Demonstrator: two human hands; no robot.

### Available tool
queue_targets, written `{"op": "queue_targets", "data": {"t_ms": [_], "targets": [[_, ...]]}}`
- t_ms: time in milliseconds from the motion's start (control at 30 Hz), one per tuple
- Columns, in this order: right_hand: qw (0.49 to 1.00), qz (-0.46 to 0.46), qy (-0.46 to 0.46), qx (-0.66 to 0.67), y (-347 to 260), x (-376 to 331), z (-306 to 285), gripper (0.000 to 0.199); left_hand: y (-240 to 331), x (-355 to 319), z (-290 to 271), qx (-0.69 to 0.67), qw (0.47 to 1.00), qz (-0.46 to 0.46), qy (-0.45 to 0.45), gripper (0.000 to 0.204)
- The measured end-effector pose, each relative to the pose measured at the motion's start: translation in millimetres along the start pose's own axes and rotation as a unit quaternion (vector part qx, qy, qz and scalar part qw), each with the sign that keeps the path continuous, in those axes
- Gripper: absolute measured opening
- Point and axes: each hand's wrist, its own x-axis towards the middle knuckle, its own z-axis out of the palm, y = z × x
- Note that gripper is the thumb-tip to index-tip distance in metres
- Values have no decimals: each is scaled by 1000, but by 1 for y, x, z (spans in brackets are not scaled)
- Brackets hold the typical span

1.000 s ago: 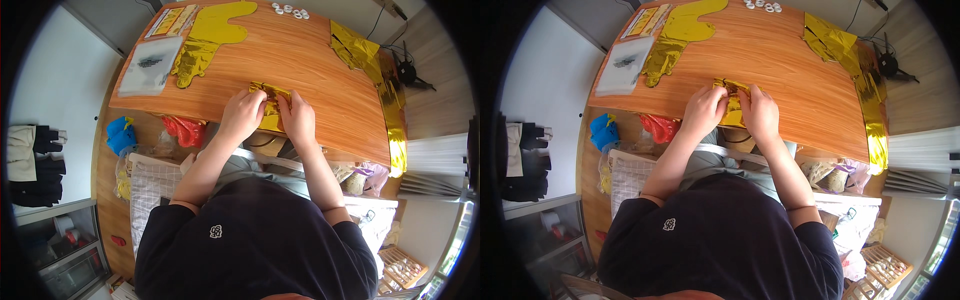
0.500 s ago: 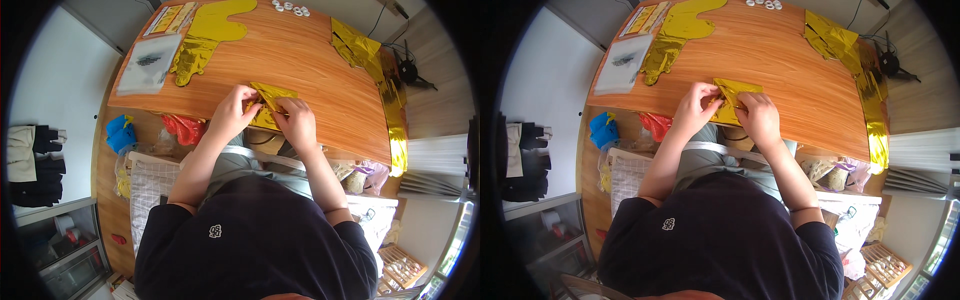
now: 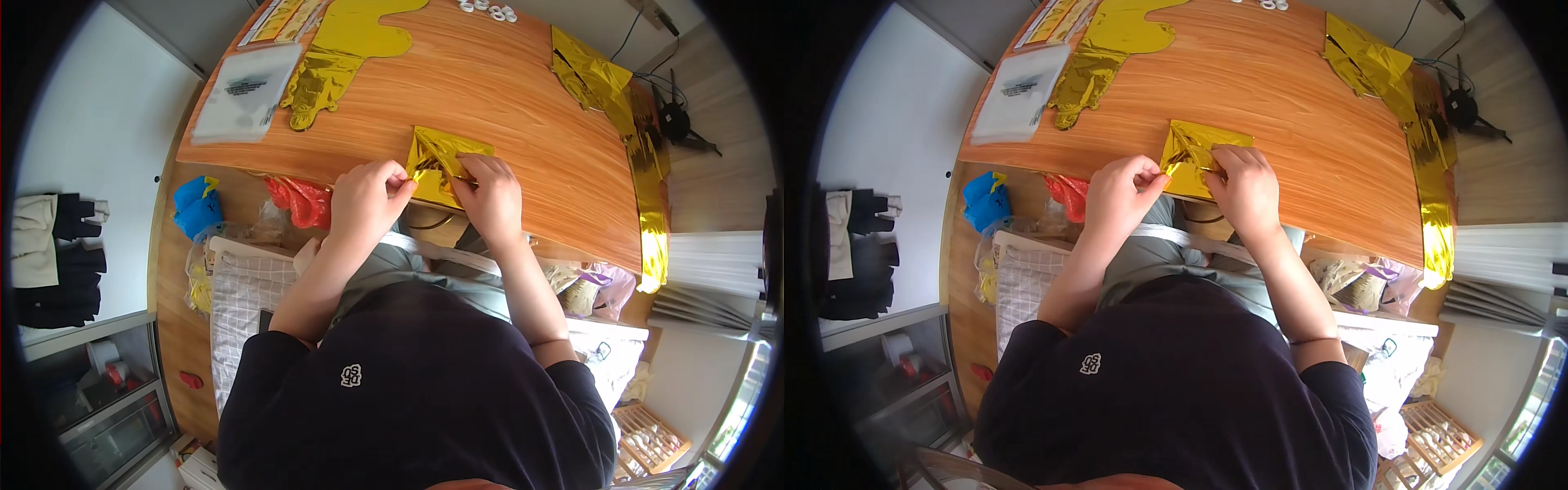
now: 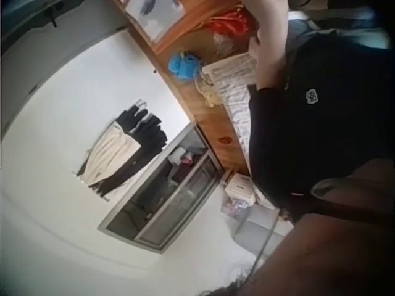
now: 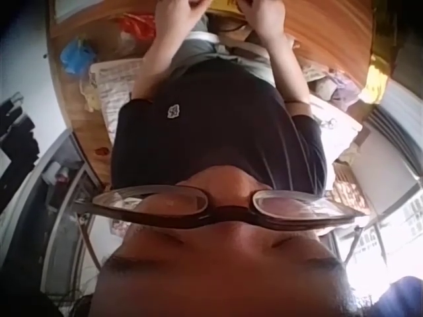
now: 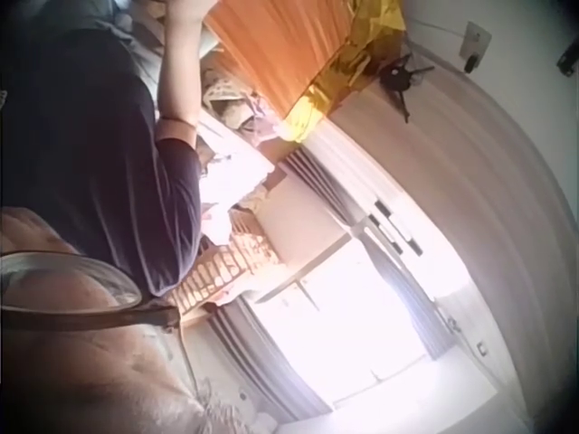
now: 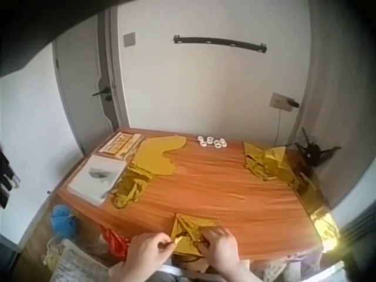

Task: Folding a gold foil letter balloon and inserting it into a plastic packaging sleeve with a cardboard backing.

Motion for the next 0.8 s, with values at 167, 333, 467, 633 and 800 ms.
{"op": "queue_targets", "data": {"t_ms": [167, 333, 467, 633, 800], "targets": [[1000, 4, -6, -1, -1, 1, -2, 27, 5, -2, 1, 38, 999, 28, 13, 14], [1000, 5, -2, -2, -1, 1, 0, 26, -3, -2, 5, 12, 997, 72, 34, 14], [1000, 8, -11, -7, -3, 1, -2, 28, -1, -8, 7, 57, 990, 119, 44, 15], [997, -42, -33, -62, -5, 3, -2, 43, -5, -5, 4, 98, 974, 206, -1, 17], [982, -69, -65, -164, -12, 3, 3, 63, -8, 1, 1, 99, 961, 257, -37, 18]]}}
